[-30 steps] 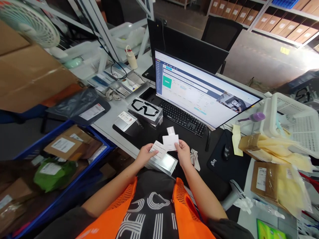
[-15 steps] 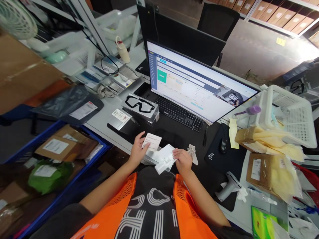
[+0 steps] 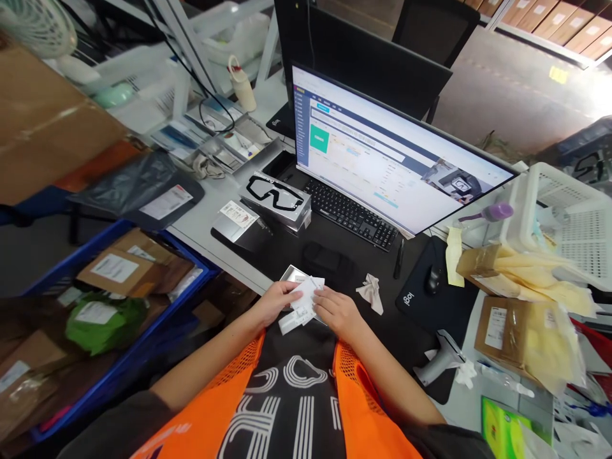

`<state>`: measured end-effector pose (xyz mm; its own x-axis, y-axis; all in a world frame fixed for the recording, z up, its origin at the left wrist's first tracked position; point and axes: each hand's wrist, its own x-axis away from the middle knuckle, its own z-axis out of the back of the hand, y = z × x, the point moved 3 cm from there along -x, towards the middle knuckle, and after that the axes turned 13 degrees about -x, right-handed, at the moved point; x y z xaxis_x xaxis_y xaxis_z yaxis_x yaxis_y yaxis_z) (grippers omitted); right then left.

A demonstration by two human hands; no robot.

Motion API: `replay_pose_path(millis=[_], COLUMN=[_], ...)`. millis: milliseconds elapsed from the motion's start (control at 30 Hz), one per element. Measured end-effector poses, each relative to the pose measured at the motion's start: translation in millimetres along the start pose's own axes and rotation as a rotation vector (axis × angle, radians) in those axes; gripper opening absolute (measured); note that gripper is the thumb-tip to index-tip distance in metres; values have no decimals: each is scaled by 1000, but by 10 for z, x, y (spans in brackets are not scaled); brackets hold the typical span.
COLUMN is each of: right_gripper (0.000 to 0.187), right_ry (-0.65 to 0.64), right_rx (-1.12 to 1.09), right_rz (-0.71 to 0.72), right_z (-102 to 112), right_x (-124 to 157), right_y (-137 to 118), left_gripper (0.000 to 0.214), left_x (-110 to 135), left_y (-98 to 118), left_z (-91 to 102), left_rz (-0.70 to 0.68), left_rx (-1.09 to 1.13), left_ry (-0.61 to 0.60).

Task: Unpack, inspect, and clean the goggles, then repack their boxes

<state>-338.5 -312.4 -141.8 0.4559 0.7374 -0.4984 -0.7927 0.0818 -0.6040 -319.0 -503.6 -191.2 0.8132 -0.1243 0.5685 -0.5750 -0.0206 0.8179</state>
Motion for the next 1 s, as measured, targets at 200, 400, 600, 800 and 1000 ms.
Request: replay_pose_path(millis=[200, 400, 600, 800, 1000], right_gripper=[19, 32, 29, 27, 29], right_ry=[60, 336, 263, 296, 277], right_rx=[-88, -254, -303, -242, -202], right_rz=[-155, -682, -940, -971, -996], right_z=[141, -146, -510, -345, -327], right_x=[204, 298, 221, 380, 483], right_y=[19, 261, 452, 483, 410], left_gripper=[38, 29, 18, 17, 14], left_x=[6, -51, -92, -36, 242], left_y=[-76, -140, -154, -93, -81], left_z=[182, 160, 34, 179, 351], left_rz=[-25, -137, -351, -622, -936], left_rx=[-14, -125, -329, -569, -822], left_ry=[202, 299, 317, 466, 622])
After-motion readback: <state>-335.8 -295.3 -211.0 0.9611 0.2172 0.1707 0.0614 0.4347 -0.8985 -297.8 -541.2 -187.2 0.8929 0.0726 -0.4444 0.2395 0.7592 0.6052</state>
